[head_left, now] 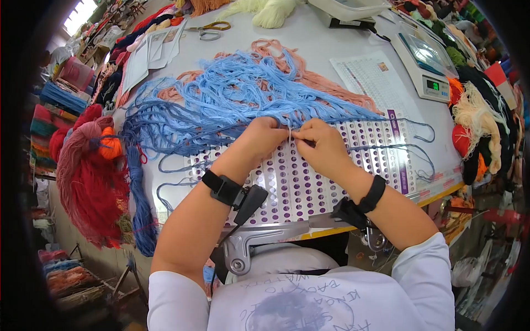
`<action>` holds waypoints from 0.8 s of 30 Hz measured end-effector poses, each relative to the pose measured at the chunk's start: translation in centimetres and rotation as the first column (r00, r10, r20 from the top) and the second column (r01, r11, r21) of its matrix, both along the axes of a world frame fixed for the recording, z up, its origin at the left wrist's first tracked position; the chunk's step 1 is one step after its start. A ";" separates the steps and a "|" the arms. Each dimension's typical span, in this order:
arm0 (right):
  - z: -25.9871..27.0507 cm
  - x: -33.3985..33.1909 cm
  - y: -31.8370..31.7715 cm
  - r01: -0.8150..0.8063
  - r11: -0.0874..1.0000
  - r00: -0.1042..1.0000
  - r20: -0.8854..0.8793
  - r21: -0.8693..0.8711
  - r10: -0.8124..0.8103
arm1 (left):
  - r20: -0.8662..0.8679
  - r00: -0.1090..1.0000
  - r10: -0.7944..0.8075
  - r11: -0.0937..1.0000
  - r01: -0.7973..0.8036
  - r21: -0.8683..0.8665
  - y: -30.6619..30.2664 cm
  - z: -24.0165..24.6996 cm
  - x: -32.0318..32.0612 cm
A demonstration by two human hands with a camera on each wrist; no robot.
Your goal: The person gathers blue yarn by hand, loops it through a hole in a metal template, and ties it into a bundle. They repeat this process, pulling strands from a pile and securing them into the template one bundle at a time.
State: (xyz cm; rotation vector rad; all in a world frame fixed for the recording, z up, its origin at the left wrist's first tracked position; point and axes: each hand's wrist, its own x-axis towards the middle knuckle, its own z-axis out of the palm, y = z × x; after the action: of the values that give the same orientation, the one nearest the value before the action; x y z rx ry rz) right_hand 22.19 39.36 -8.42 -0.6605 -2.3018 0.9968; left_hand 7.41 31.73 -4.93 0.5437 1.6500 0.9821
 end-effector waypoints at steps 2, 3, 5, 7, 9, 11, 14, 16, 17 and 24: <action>0.0 0.4 0.2 -0.018 0.999 1.000 -0.014 -0.044 0.017 | 0.007 1.000 0.017 1.000 -0.017 0.011 0.1 0.2 0.2; 0.0 0.5 0.7 -0.034 0.976 0.999 -0.021 -0.215 0.030 | -0.019 0.999 0.031 0.999 -0.030 0.028 0.0 0.1 0.3; -0.2 0.4 1.6 -0.034 0.847 0.999 -0.007 -0.531 0.035 | -0.092 0.995 0.035 0.998 -0.030 0.053 -0.1 -0.7 0.2; 0.7 0.4 1.7 -0.014 0.836 0.999 0.032 -0.548 0.038 | -0.165 0.986 0.033 0.997 -0.020 0.079 -0.3 -1.5 -0.3; 1.5 0.7 1.9 0.015 0.823 0.997 0.072 -0.568 0.032 | -0.320 0.926 0.201 0.956 -0.114 0.269 -1.4 -1.9 -2.4; 1.7 1.2 2.1 -0.011 0.999 0.963 0.269 -0.046 0.023 | -0.099 0.907 0.410 0.848 -0.338 0.408 -2.8 0.2 -3.7; 0.5 1.1 2.0 -0.032 0.996 0.976 0.219 0.079 0.014 | 0.493 0.759 0.425 0.651 -0.635 0.416 -4.3 1.0 -5.9; 1.3 0.6 1.7 -0.032 0.990 0.971 0.239 0.136 -0.001 | 0.606 0.744 0.280 0.657 -0.609 0.445 -4.3 1.1 -5.5; 1.5 0.3 1.6 -0.036 0.980 0.965 0.260 0.193 -0.016 | 0.699 0.704 0.127 0.655 -0.589 0.474 -4.3 1.2 -5.1; 2.5 -0.2 2.0 -0.059 0.993 0.997 0.063 0.102 0.053 | 0.187 0.982 0.037 0.903 -0.113 0.415 -1.0 0.4 0.7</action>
State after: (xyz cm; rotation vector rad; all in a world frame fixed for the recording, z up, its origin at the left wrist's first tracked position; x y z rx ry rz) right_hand 21.97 41.34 -5.92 -0.5944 -2.4183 0.8867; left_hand 8.10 30.69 -4.51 0.6638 1.3094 1.4217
